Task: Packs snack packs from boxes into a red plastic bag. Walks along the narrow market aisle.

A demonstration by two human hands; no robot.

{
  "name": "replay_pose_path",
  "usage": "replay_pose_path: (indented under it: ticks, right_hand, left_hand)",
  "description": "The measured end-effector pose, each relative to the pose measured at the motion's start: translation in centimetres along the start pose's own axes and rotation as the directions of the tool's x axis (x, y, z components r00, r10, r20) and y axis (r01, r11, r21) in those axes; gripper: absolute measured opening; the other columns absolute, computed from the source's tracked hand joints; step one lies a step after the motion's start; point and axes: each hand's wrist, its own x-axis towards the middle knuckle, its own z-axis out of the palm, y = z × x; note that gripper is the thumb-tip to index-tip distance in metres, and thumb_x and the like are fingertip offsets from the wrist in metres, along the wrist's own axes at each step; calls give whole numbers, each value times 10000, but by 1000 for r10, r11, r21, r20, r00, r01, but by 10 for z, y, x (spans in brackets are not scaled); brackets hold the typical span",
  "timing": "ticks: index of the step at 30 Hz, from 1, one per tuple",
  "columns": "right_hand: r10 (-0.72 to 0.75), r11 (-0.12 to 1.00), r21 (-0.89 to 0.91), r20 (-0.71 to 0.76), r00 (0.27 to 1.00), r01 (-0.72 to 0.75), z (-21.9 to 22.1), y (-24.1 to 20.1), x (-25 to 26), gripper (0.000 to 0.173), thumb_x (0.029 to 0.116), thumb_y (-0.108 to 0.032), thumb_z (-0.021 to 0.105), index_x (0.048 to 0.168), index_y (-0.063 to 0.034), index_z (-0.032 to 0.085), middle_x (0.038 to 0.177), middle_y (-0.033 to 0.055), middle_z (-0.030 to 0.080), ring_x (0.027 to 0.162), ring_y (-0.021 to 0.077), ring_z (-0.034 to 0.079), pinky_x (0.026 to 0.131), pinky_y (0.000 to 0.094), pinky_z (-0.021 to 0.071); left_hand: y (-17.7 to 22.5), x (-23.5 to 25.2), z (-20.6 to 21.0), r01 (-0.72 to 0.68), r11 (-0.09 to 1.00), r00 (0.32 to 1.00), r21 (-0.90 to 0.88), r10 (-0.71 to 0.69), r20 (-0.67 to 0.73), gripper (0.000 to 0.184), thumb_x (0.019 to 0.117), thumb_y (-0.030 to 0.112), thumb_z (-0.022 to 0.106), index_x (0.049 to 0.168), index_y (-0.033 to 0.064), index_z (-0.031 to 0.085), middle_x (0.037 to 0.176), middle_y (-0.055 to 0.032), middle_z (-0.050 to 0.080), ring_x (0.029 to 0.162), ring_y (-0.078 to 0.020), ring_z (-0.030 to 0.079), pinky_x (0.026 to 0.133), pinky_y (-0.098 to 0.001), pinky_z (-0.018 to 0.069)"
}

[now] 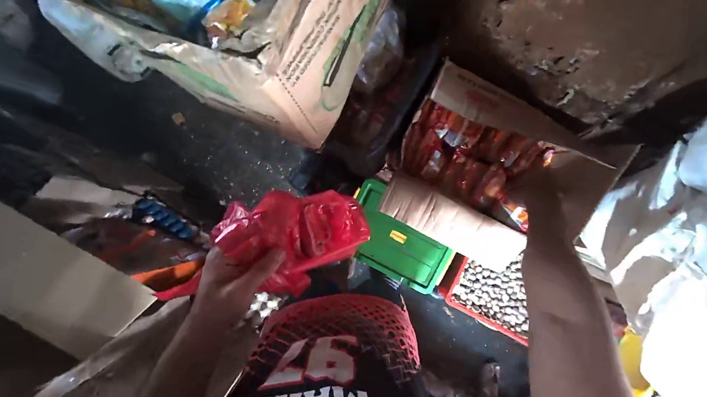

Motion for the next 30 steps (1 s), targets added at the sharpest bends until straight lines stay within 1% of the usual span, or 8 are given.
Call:
replay_pose_path:
  ticks: [3, 7, 12, 14, 17, 20, 25, 30]
  right_hand:
    - [-109, 978, -174, 51, 993, 117, 25, 11, 42, 968, 762, -430, 836, 1490, 74, 444, 1615, 377, 224, 1518, 548, 166, 1187, 760, 156]
    - [-106, 985, -115, 176, 979, 128, -5, 2, 12, 575, 838, -295, 813, 1254, 66, 648, 1303, 343, 601, 1258, 540, 536, 1004, 757, 390]
    - [-64, 994, 99, 100, 993, 54, -29, 1, -24, 654, 707, -252, 909, 1214, 71, 650, 1216, 348, 626, 1169, 520, 586, 953, 742, 438]
    - [67, 930, 366, -78, 995, -34, -41, 13, -54, 919, 719, -341, 895, 1445, 32, 473, 1332, 361, 567, 1247, 544, 540, 1001, 775, 408]
    - [163, 712, 681, -397, 903, 171, -58, 20, -125, 1006, 705, -439, 912, 1516, -123, 408, 1302, 189, 648, 1176, 342, 653, 986, 601, 544]
    - [-60, 134, 753, -642, 764, 644, -26, -1, -198, 781, 800, -127, 863, 1452, -55, 438, 1301, 111, 644, 1172, 240, 662, 988, 463, 600]
    - [-570, 84, 945, -214, 793, 315, 47, -84, -252, 738, 698, -164, 914, 1365, -198, 601, 1160, 56, 724, 978, 203, 719, 794, 433, 642]
    - [-394, 233, 971, 144, 908, -53, 78, -157, -239, 525, 977, -414, 659, 1360, -67, 565, 1137, 144, 705, 998, 243, 695, 861, 477, 590]
  left_hand:
    - [5, -3, -6, -6, 999, 1000, 35, 7, -10, 269, 965, 116, 686, 1223, 74, 624, 1075, -15, 727, 988, -144, 709, 914, -359, 609]
    - [-1, -6, -10, 21, 1000, 999, 12, -21, -31, 257, 962, 104, 679, 1211, 61, 635, 1057, -39, 728, 967, -166, 712, 900, -381, 611]
    - [-16, -5, 12, 24, 999, 995, -33, -21, 100, 237, 976, 87, 665, 1210, 62, 638, 1057, -2, 733, 976, -122, 708, 916, -343, 604]
    - [-27, -1, 24, 45, 999, 985, -30, -39, 171, 241, 984, 86, 655, 1222, 53, 639, 1069, -5, 732, 988, -116, 705, 927, -336, 604]
    - [-47, 9, 43, 90, 996, 954, -6, -84, 288, 203, 1013, 122, 623, 1198, 43, 654, 1019, -31, 734, 926, -141, 716, 860, -358, 622]
    - [-64, 14, 62, 130, 990, 926, 44, -138, 350, 206, 1029, 151, 605, 1176, 15, 654, 983, -56, 735, 885, -160, 725, 816, -368, 636]
    - [-53, 7, 86, 52, 999, 938, 5, -51, 344, 201, 1000, 100, 629, 1182, 17, 653, 1036, -47, 728, 955, -132, 706, 888, -353, 610]
    - [-30, 7, 92, -49, 997, 896, 57, 19, 443, 198, 1000, 132, 633, 1161, 20, 659, 1035, -39, 721, 965, -111, 698, 896, -343, 607]
